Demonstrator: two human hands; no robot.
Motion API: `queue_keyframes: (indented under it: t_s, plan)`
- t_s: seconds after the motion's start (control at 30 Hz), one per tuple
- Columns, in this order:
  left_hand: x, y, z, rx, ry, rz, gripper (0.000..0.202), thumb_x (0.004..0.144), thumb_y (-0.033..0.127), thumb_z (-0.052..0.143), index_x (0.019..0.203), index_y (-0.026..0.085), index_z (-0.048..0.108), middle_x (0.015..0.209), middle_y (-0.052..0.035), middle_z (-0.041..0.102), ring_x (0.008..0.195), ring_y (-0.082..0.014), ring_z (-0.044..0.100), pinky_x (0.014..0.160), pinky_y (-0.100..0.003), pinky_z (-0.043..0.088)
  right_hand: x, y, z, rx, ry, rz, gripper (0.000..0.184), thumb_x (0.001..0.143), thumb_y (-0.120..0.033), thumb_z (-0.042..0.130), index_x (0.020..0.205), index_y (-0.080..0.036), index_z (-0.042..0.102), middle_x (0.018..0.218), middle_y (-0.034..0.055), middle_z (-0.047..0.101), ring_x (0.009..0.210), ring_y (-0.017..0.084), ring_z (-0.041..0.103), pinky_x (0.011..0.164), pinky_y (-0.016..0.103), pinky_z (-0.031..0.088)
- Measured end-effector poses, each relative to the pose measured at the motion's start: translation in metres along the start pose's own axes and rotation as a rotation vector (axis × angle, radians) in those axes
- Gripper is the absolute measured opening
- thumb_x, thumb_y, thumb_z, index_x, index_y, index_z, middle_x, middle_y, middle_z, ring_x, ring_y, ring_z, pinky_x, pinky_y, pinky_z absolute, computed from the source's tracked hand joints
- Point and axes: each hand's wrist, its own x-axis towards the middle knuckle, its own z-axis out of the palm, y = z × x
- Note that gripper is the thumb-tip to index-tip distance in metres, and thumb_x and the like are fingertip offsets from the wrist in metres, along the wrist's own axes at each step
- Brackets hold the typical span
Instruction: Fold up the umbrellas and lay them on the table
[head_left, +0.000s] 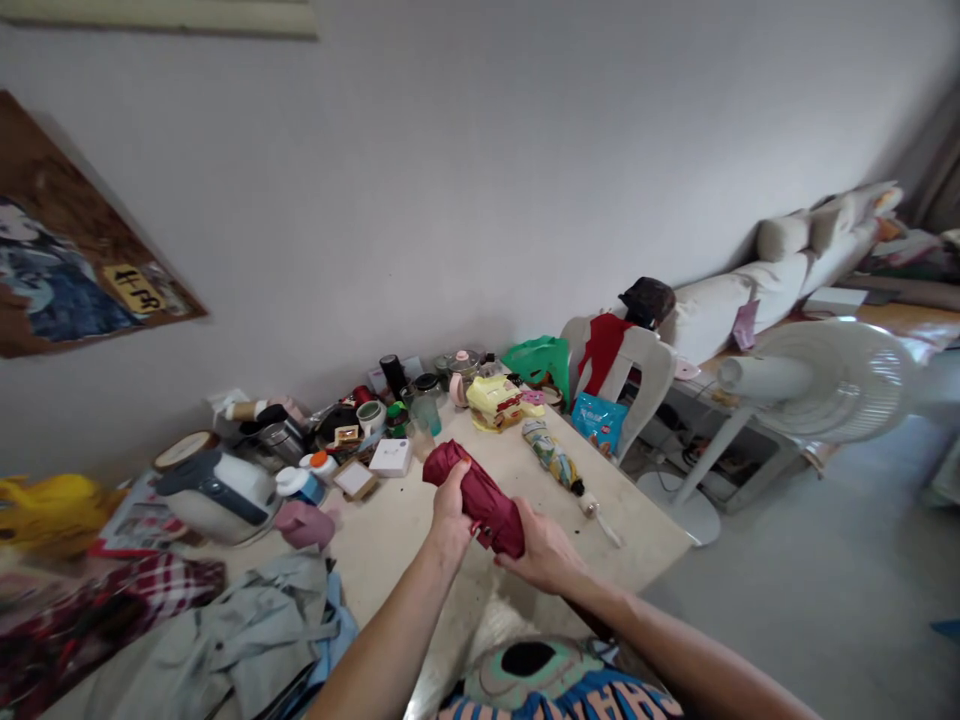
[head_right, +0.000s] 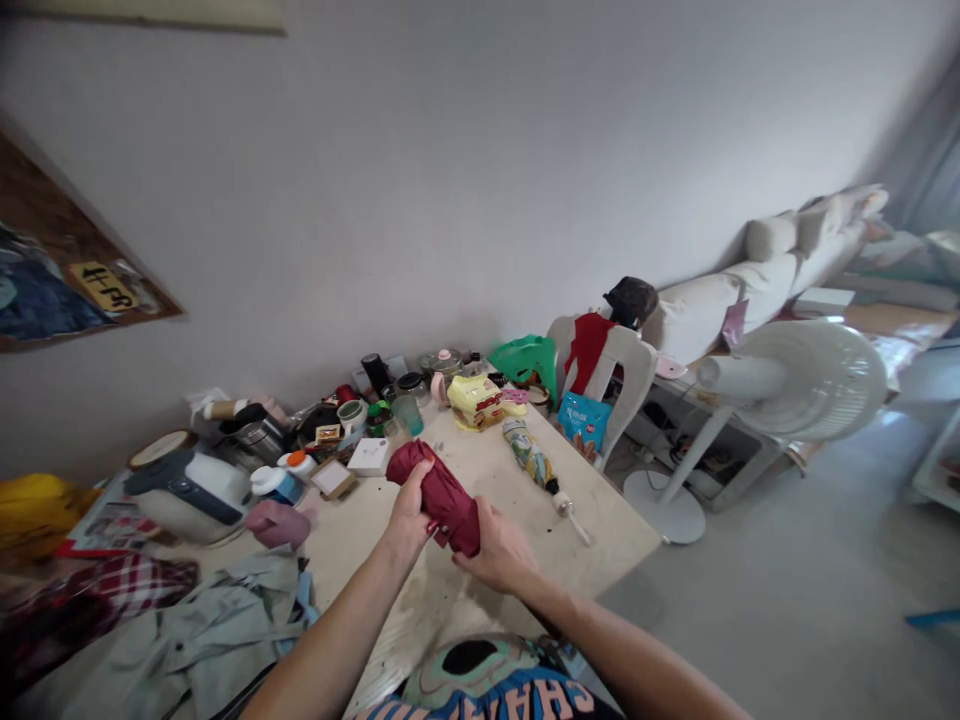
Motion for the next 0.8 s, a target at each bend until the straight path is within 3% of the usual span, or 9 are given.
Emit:
queue_keyframes:
  t_s: [0.1, 0.2, 0.33, 0.5, 0.63, 0.8]
  plan:
    - [-0.001, -0.013, 0.000, 0.003, -0.039, -0.055, 0.011, 0.079, 0.022, 0.069, 0.080, 0.015, 0.060, 0.067, -0.0043, 0.071, 0.053, -0.0155, 0.064, 0.062, -0.029, 0.055, -0.002, 0.024, -0.003, 0.112, -0.074, 0.030, 0.034, 0.067, -0.025, 0.063, 0.099, -0.015, 0.054, 0.078, 0.0043, 0.066, 0.067, 0.018, 0.062, 0.061, 0.027, 0.045]
    - [-0.002, -0.016, -0.007, 0.006, -0.083, -0.091, 0.008, 0.081, 0.016, 0.067, 0.087, 0.016, 0.063, 0.079, -0.0064, 0.073, 0.062, -0.0148, 0.067, 0.064, -0.026, 0.054, 0.003, 0.061, -0.021, 0.318, -0.160, 0.130, 0.032, 0.064, -0.021, 0.063, 0.095, -0.017, 0.055, 0.064, -0.0026, 0.063, 0.052, 0.013, 0.058, 0.049, 0.022, 0.041]
    - [0.001, -0.013, -0.031, 0.017, -0.057, -0.164, 0.005, 0.085, 0.019, 0.063, 0.089, 0.017, 0.061, 0.083, -0.0095, 0.073, 0.068, -0.0170, 0.070, 0.060, -0.025, 0.053, 0.025, 0.118, -0.059, 0.168, 0.052, 0.267, 0.029, 0.067, -0.021, 0.064, 0.095, -0.015, 0.058, 0.061, -0.0030, 0.063, 0.054, 0.013, 0.059, 0.051, 0.022, 0.042]
    - [0.000, -0.015, -0.069, -0.016, 0.059, -0.194, 0.008, 0.090, 0.014, 0.054, 0.083, 0.014, 0.058, 0.072, -0.0074, 0.070, 0.060, -0.0139, 0.069, 0.055, -0.021, 0.052, 0.064, 0.179, -0.091, 0.011, 0.186, 0.383, 0.019, 0.066, -0.019, 0.067, 0.084, -0.014, 0.064, 0.063, 0.0006, 0.062, 0.065, 0.017, 0.059, 0.057, 0.023, 0.039]
    - [-0.007, -0.016, -0.091, -0.051, 0.153, -0.188, 0.014, 0.091, 0.011, 0.051, 0.079, 0.014, 0.056, 0.067, -0.0065, 0.069, 0.054, -0.0132, 0.067, 0.052, -0.021, 0.051, 0.087, 0.206, -0.089, -0.051, 0.204, 0.447, 0.017, 0.067, -0.017, 0.065, 0.083, -0.013, 0.067, 0.062, 0.0021, 0.060, 0.064, 0.017, 0.058, 0.058, 0.024, 0.037]
    - [-0.017, -0.014, -0.116, -0.121, 0.235, -0.149, 0.017, 0.092, 0.011, 0.049, 0.077, 0.016, 0.056, 0.066, -0.0046, 0.069, 0.055, -0.0128, 0.067, 0.052, -0.021, 0.052, 0.103, 0.211, -0.082, -0.053, 0.230, 0.438, 0.019, 0.068, -0.022, 0.065, 0.085, -0.013, 0.067, 0.063, 0.0032, 0.058, 0.069, 0.020, 0.059, 0.060, 0.027, 0.037]
